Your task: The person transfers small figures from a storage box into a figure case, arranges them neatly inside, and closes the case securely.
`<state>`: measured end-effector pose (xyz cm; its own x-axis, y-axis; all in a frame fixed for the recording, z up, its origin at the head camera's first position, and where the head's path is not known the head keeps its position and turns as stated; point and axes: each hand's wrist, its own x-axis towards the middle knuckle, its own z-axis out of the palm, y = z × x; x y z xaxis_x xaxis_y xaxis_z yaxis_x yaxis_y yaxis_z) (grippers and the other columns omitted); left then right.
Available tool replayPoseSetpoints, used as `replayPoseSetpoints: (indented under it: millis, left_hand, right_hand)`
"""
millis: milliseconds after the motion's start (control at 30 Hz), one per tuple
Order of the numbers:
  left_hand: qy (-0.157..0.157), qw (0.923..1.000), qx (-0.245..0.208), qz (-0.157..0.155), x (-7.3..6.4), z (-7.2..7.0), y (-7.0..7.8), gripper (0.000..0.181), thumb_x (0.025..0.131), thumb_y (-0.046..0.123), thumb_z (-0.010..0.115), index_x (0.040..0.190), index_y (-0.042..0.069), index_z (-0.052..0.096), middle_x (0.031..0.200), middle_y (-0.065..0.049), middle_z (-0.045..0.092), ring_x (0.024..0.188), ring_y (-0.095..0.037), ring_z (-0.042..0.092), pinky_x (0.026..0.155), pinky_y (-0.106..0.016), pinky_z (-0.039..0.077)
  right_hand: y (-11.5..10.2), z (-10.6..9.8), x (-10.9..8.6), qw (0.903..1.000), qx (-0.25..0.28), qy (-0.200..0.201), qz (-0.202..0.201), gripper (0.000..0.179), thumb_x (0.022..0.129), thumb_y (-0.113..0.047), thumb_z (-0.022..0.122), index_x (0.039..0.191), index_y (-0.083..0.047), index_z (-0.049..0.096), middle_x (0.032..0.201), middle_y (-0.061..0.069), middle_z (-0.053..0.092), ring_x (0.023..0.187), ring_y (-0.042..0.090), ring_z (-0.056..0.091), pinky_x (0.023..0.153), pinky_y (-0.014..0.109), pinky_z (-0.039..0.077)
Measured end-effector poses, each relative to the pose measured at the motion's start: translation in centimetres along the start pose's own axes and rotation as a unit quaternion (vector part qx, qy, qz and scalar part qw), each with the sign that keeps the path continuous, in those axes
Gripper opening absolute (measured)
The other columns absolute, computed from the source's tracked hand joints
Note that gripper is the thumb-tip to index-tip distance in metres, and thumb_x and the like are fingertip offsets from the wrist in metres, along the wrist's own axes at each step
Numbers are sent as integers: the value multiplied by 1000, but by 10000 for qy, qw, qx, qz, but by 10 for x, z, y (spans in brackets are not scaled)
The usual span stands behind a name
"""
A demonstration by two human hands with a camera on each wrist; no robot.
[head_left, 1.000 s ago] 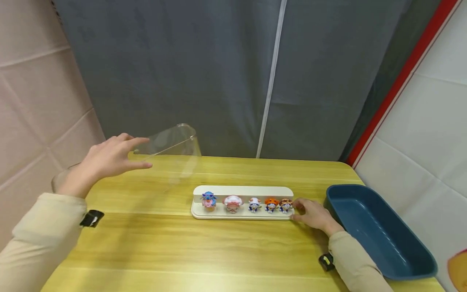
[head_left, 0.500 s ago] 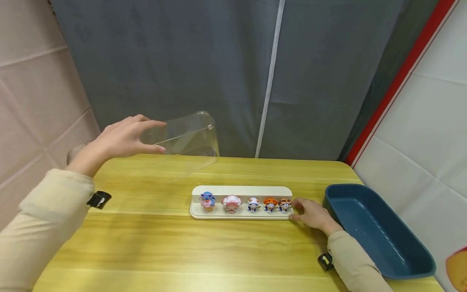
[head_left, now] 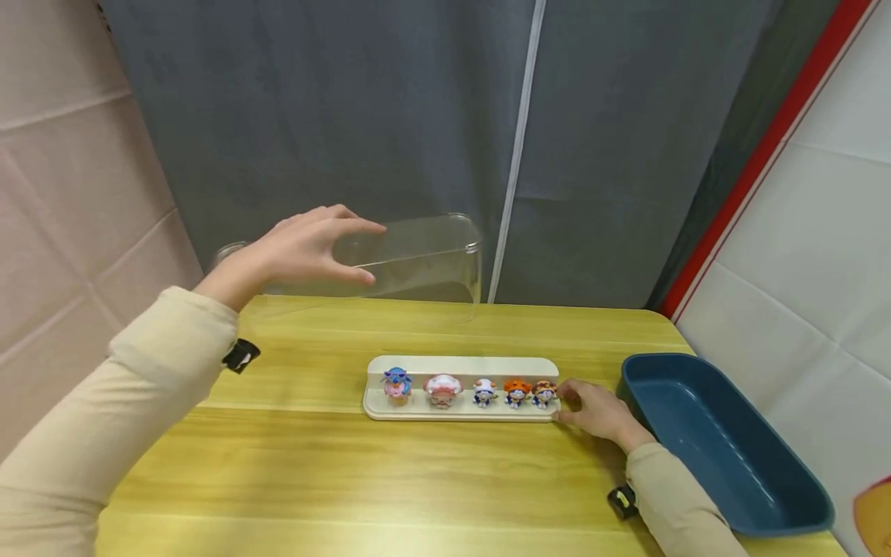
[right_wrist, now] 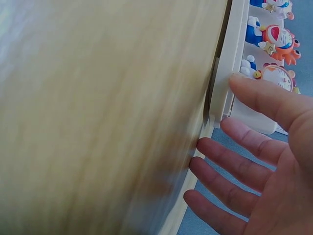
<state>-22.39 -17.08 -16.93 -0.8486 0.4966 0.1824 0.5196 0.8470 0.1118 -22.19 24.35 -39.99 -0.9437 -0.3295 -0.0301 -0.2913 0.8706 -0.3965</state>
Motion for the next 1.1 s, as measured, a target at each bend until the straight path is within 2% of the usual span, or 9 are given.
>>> replayPoseSetpoints:
  millis: [167, 367, 600, 767, 1100]
  left_hand:
    - [9, 9989, -77, 460, 15, 2, 15, 68, 70, 56, 64, 128, 26, 46, 118, -2, 45, 105, -19, 42, 77, -40, 38]
    - [-119, 9963, -235, 816, 32, 10, 31, 64, 72, 49, 66, 129, 26, 46, 118, -1, 45, 104, -18, 42, 77, -38, 38]
    - [-253, 9947, -151, 987, 49, 20, 47, 67, 70, 55, 64, 128, 27, 46, 117, 0, 45, 102, -16, 42, 76, -35, 38]
    - [-367, 9937, -162, 1050, 58, 27, 58, 65, 72, 53, 65, 128, 29, 46, 116, 1, 45, 101, -15, 42, 76, -33, 37]
    - [-669, 9890, -334, 1274, 72, 50, 69, 67, 72, 55, 63, 129, 27, 45, 119, -1, 44, 102, -15, 42, 80, -34, 36]
  right_hand:
    - [0, 0, 0, 10000, -20, 15, 9, 34, 75, -31, 69, 101, -12, 59, 95, 4, 58, 87, 24, 53, 68, 44, 42]
    - [-2, 0, 0, 10000, -66, 24, 58, 35, 74, -30, 70, 101, -11, 59, 96, 4, 58, 88, 25, 53, 70, 45, 42]
    - [-2, 1, 2, 9999, -103, -9, 127, 37, 73, -32, 71, 101, -11, 60, 96, 5, 58, 87, 24, 53, 70, 45, 42]
    - [-1, 2, 3, 9998, -112, -37, 187, 38, 73, -33, 70, 102, -11, 60, 95, 4, 58, 86, 24, 53, 70, 45, 42]
    - [-1, 3, 4, 9999, -46, 82, 46, 34, 73, -29, 71, 100, -11, 61, 92, 3, 58, 83, 21, 53, 69, 43, 42]
